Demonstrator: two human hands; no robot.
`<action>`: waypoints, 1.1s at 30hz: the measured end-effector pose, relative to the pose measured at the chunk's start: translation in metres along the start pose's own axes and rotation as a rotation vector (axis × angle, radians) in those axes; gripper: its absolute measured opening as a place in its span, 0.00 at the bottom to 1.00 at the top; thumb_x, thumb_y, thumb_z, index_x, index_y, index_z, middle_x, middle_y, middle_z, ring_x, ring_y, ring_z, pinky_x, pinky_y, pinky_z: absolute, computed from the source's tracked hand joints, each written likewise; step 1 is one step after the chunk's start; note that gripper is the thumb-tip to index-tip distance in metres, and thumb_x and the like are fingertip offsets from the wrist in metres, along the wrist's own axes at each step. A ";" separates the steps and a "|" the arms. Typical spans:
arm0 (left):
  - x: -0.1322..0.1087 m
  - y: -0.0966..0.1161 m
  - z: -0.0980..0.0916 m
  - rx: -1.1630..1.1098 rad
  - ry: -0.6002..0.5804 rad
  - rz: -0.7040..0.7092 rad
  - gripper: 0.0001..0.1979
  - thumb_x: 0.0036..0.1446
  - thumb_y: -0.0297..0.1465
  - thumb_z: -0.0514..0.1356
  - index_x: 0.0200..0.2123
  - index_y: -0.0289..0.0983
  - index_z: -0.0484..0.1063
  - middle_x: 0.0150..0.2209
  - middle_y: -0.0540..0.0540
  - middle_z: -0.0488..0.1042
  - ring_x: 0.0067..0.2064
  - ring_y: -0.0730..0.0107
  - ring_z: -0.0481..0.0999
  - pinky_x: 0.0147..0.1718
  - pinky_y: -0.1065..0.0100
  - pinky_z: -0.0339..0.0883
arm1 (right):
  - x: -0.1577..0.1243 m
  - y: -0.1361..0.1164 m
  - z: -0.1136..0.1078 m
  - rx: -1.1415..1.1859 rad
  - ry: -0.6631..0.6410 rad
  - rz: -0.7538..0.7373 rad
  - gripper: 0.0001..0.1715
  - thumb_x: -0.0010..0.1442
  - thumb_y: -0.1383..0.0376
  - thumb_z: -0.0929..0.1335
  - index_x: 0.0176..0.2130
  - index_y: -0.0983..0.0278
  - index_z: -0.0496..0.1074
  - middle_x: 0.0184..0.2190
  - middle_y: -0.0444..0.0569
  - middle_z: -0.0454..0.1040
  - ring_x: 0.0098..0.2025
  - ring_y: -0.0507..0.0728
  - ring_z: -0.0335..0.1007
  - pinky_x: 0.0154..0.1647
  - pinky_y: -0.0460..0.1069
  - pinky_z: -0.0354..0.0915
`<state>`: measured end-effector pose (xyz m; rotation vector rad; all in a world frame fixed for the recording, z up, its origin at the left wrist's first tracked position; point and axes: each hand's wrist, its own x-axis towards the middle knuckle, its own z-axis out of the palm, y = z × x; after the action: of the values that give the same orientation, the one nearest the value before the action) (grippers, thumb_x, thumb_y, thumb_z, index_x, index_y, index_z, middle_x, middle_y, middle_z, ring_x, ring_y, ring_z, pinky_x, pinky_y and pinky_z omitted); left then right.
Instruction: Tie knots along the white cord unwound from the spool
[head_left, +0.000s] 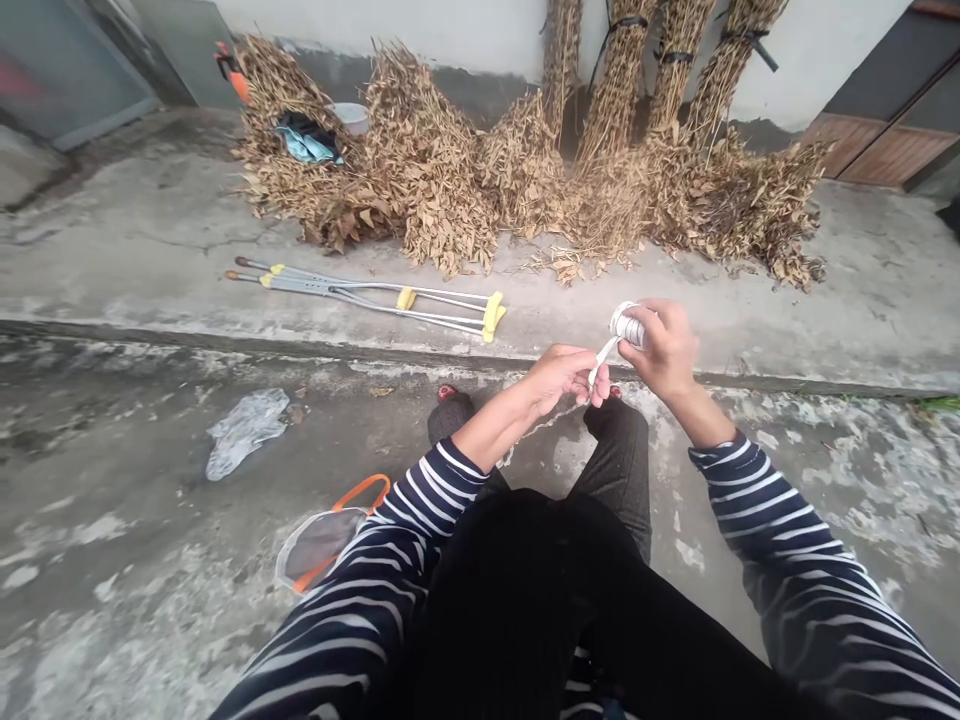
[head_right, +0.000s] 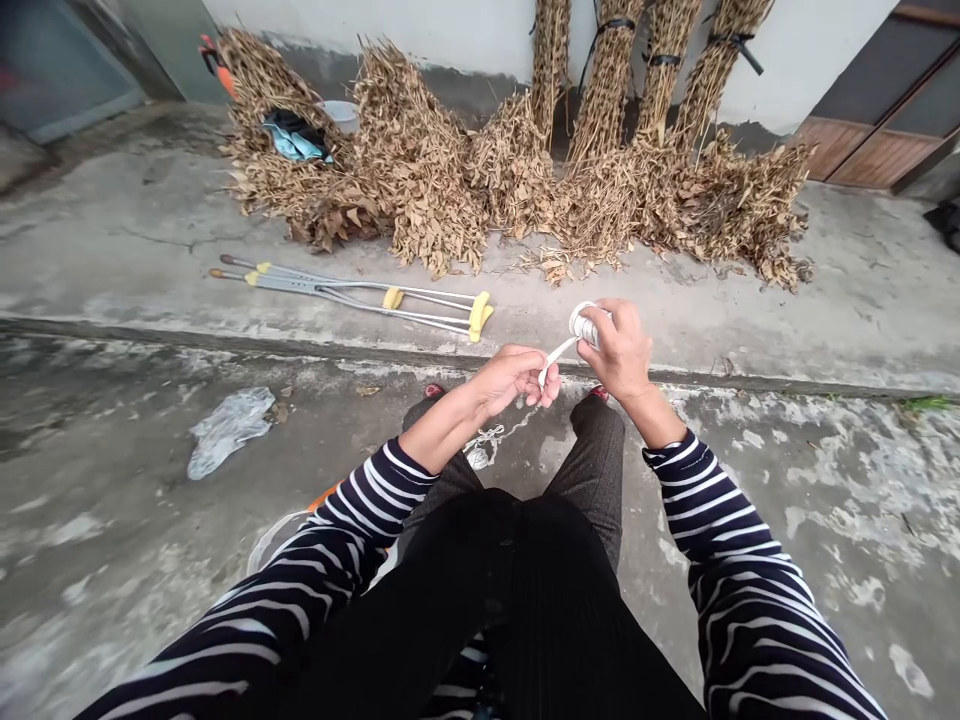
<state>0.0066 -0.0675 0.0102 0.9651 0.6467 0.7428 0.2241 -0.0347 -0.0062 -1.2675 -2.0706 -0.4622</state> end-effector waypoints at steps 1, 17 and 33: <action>-0.003 -0.001 -0.002 0.019 -0.011 -0.003 0.08 0.55 0.28 0.57 0.27 0.31 0.73 0.23 0.42 0.77 0.21 0.72 0.76 0.18 0.75 0.61 | -0.001 0.001 0.002 0.022 0.013 0.012 0.17 0.62 0.61 0.70 0.51 0.61 0.74 0.49 0.56 0.75 0.52 0.65 0.71 0.50 0.57 0.69; -0.034 -0.050 -0.004 0.120 0.153 -0.129 0.06 0.49 0.25 0.54 0.26 0.33 0.71 0.18 0.46 0.75 0.16 0.74 0.71 0.15 0.76 0.59 | -0.024 -0.017 0.026 0.171 0.060 0.184 0.27 0.63 0.57 0.71 0.59 0.62 0.70 0.52 0.57 0.75 0.54 0.67 0.70 0.57 0.61 0.68; -0.067 -0.042 0.004 0.086 0.180 -0.128 0.07 0.49 0.32 0.57 0.27 0.34 0.71 0.19 0.47 0.75 0.17 0.75 0.71 0.17 0.76 0.59 | -0.032 -0.022 0.039 0.192 0.020 0.154 0.25 0.67 0.55 0.69 0.60 0.60 0.71 0.53 0.57 0.75 0.52 0.66 0.70 0.54 0.61 0.71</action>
<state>-0.0187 -0.1383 -0.0152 0.9321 0.8954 0.6972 0.2010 -0.0422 -0.0556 -1.2888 -1.9326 -0.2006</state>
